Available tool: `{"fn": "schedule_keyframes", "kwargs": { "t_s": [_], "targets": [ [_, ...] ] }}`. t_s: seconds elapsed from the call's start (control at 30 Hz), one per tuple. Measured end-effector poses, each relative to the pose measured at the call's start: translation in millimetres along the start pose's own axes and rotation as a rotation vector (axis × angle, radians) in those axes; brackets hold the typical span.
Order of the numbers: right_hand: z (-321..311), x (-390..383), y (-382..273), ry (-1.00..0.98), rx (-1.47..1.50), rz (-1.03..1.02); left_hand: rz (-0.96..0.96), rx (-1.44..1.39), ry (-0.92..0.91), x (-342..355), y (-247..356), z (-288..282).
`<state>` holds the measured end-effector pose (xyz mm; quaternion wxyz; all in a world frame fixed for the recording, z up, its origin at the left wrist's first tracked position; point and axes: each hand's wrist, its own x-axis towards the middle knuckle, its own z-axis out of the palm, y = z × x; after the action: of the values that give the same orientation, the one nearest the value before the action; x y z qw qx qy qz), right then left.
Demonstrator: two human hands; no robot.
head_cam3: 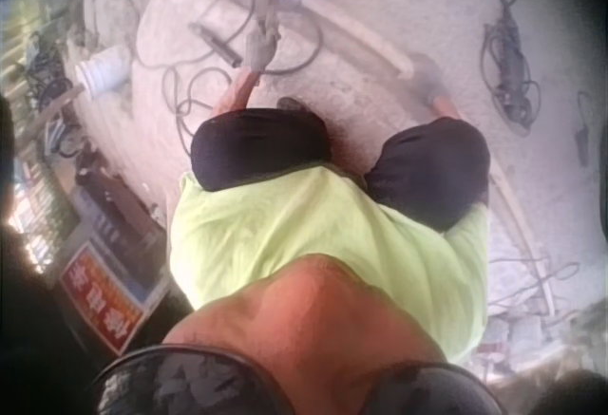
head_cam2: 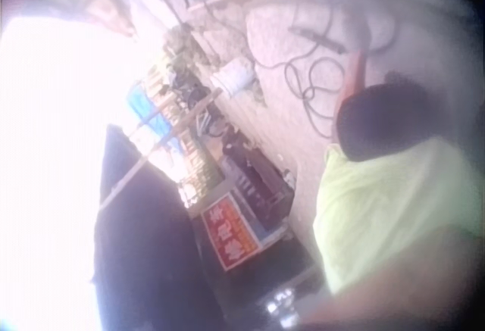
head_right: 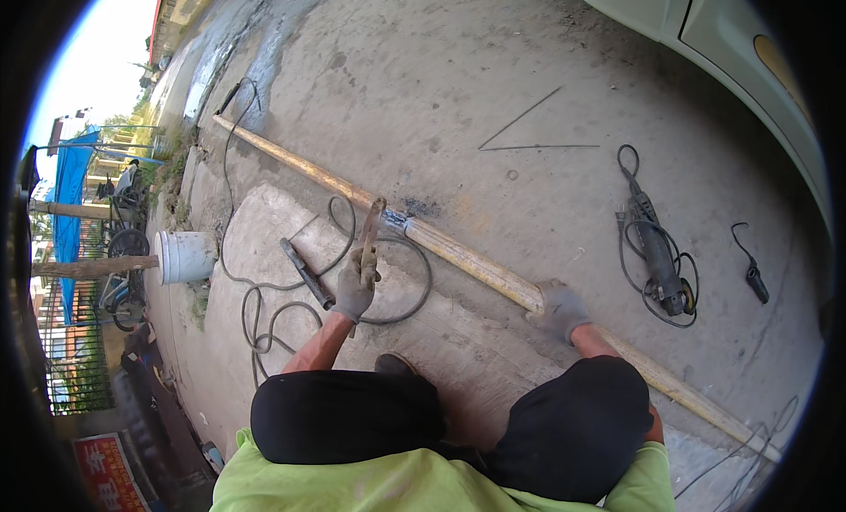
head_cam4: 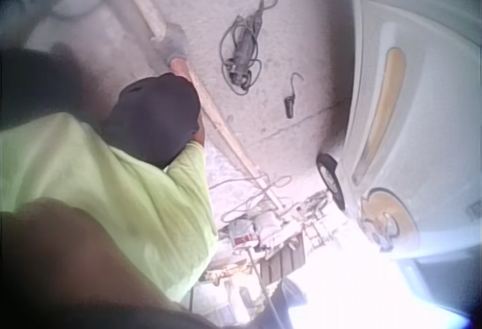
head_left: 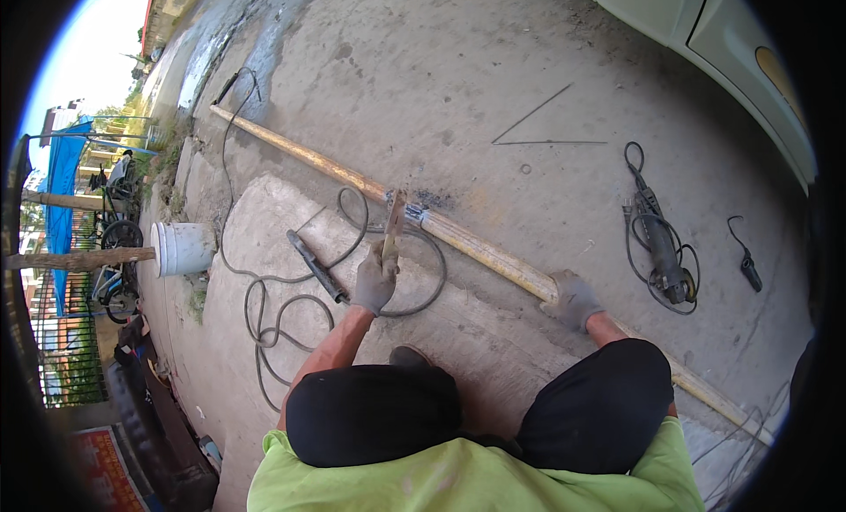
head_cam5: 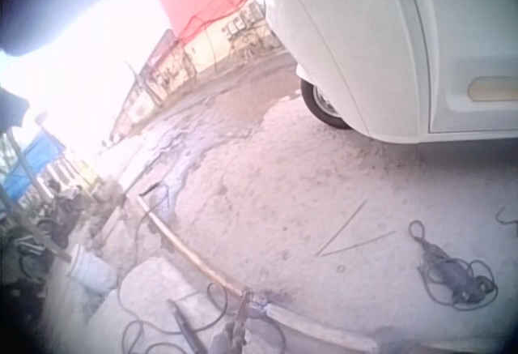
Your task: The person welds a metal rod using a welding torch and electrode, then uses a hammer to chip away slag from the weld. The person repeats the welding and chipping process several times.
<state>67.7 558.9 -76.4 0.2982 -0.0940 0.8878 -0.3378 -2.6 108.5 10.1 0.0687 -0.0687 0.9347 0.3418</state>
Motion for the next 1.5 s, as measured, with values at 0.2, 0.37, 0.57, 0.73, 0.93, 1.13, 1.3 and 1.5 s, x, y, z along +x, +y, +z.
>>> {"fn": "schedule_keyframes", "kwargs": {
  "t_s": [0.2, 0.37, 0.57, 0.73, 0.93, 1.13, 1.3, 1.5],
  "targets": [
    [18, 0, 24, 0.094, 0.017, -0.042, -0.172, -0.039, 0.063, 27, 3, -15],
    [6, 8, 19, 0.034, 0.001, -0.055, -0.024, -0.147, 0.128, 16, 25, -12],
    [12, 2, 19, 0.081, 0.033, -0.035, -0.269, -0.013, -0.053, 20, 8, -11],
    [2, 2, 15, 0.047, 0.009, 0.005, -0.080, -0.284, 0.088, 17, 42, -23],
    [3, 1, 13, 0.046, 0.024, 0.005, -0.378, -0.104, -0.134, 35, -6, -11],
    [-5, 2, 9, 0.017, 0.031, -0.024, -0.059, -0.453, 0.065, 29, 34, -24],
    [20, 6, 22, 0.067, 0.038, -0.080, -0.426, -0.175, -0.212, 30, 5, -6],
    [2, 0, 14, 0.054, 0.039, 0.009, -0.215, -0.381, -0.073, 24, 47, -19]
  ]
}}
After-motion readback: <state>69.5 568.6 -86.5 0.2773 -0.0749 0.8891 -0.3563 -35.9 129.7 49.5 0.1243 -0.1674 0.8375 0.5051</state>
